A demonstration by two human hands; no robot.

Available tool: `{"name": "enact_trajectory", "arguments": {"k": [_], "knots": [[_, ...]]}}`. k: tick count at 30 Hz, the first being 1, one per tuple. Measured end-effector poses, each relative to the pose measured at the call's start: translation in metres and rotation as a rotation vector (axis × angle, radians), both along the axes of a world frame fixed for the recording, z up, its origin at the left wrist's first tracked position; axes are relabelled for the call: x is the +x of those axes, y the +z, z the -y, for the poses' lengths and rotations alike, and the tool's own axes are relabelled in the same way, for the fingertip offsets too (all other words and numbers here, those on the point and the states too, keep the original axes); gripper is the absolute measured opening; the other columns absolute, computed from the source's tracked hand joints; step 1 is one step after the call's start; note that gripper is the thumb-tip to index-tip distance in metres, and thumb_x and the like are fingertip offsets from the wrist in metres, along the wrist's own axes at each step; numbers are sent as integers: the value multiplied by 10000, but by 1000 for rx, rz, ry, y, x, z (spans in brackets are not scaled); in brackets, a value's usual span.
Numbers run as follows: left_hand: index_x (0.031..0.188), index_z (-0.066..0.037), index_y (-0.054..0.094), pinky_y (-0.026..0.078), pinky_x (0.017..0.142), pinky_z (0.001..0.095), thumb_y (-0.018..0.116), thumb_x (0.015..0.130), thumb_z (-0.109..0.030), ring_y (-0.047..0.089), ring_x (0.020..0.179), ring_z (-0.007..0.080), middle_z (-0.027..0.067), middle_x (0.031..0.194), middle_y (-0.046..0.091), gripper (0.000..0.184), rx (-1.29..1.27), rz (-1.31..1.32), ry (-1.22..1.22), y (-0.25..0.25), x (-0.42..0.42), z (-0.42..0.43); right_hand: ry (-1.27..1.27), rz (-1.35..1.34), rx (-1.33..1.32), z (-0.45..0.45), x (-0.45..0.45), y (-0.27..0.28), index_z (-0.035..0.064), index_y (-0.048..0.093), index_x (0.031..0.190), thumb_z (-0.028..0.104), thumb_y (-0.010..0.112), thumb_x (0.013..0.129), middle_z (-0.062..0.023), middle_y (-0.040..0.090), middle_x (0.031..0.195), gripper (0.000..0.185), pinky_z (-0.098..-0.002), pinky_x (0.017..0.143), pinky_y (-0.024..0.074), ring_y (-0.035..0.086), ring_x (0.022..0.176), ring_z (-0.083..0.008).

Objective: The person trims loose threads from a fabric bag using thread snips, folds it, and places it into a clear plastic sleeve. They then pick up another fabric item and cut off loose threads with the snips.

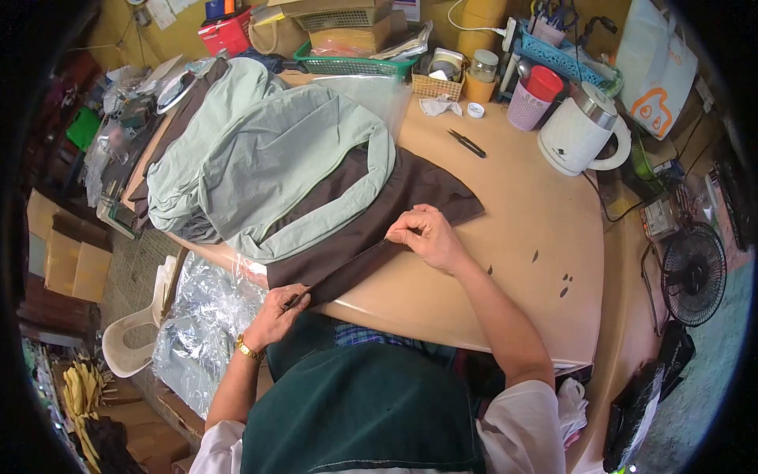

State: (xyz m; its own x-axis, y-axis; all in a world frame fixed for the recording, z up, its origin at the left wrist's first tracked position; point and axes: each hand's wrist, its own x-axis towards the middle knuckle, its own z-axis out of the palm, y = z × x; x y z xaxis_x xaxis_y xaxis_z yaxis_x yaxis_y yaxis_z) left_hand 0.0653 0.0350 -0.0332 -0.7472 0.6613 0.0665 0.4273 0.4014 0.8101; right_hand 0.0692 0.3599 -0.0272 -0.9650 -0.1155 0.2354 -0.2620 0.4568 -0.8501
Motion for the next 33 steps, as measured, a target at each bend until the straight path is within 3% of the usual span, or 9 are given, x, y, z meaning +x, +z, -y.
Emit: {"name": "enact_trajectory", "arguments": {"k": [4, 7, 12, 14, 19, 23, 26, 29, 33], "knots": [[879, 46, 560, 439, 645, 368, 566, 951, -138, 535, 704, 344, 179, 791, 541, 198, -95, 84, 33, -3, -1, 7, -260, -17, -514, -29, -18, -32, 30, 662, 831, 112, 617, 920, -46, 672, 800, 129, -268, 685, 501, 606, 738, -114], [845, 50, 531, 429, 635, 359, 558, 958, -150, 494, 678, 339, 184, 779, 526, 232, -47, 154, 57, -9, -1, 15, -448, -227, -898, -70, -17, -17, 70, 576, 793, 143, 593, 938, 12, 543, 685, 163, -237, 667, 405, 489, 620, -95], [847, 49, 533, 432, 637, 366, 564, 957, -168, 479, 666, 350, 186, 763, 528, 245, -71, 116, 72, -6, -1, 12, 202, -373, -1193, -73, 14, 7, 51, 570, 807, 161, 636, 916, -9, 530, 728, 169, -263, 703, 395, 469, 661, -111], [844, 50, 532, 437, 641, 372, 564, 957, -170, 494, 669, 361, 190, 765, 536, 249, -79, 140, 79, -8, -3, 13, -105, -70, -459, -57, 22, 9, 48, 609, 879, 158, 713, 846, -38, 580, 821, 155, -321, 809, 399, 535, 770, -160], [1191, -38, 624, 455, 686, 372, 573, 947, -152, 556, 726, 312, 166, 843, 601, 274, 114, 39, 84, -13, 6, 8, -324, -350, 797, -1, 19, 29, 109, 682, 998, 124, 784, 685, -114, 579, 1236, 330, -511, 1097, 273, 464, 1249, -295], [1369, -109, 528, 469, 730, 362, 600, 927, -139, 557, 750, 279, 137, 863, 596, 448, 187, 59, 13, -4, 11, 9, -394, 79, 721, -72, 11, 5, 106, 679, 1030, 36, 677, 752, -137, 473, 1390, 286, -583, 1148, 165, 353, 1361, -304], [1367, -105, 530, 453, 803, 334, 708, 849, -270, 554, 864, 283, 120, 968, 565, 573, -316, -26, -118, 24, 19, 7, -435, 93, 771, -63, 30, 7, 99, 677, 1004, 10, 639, 764, -125, 497, 1360, 259, -578, 1132, 190, 391, 1329, -306], [1346, -72, 539, 461, 809, 360, 789, 754, -340, 545, 875, 300, 145, 1070, 550, 696, -266, -348, -138, 59, 23, -12, -275, -46, 572, -30, 38, 27, 100, 676, 1009, 33, 655, 776, -120, 498, 1347, 244, -593, 1125, 190, 410, 1309, -307], [1326, -22, 483, 478, 860, 393, 819, 709, -324, 562, 984, 339, 180, 1119, 528, 765, 9, -250, -49, 66, 26, -71, -30, 0, 620, -1, 26, 18, 99, 653, 899, 132, 665, 820, -44, 619, 1085, 86, -620, 1115, 177, 525, 1162, -212]]}}
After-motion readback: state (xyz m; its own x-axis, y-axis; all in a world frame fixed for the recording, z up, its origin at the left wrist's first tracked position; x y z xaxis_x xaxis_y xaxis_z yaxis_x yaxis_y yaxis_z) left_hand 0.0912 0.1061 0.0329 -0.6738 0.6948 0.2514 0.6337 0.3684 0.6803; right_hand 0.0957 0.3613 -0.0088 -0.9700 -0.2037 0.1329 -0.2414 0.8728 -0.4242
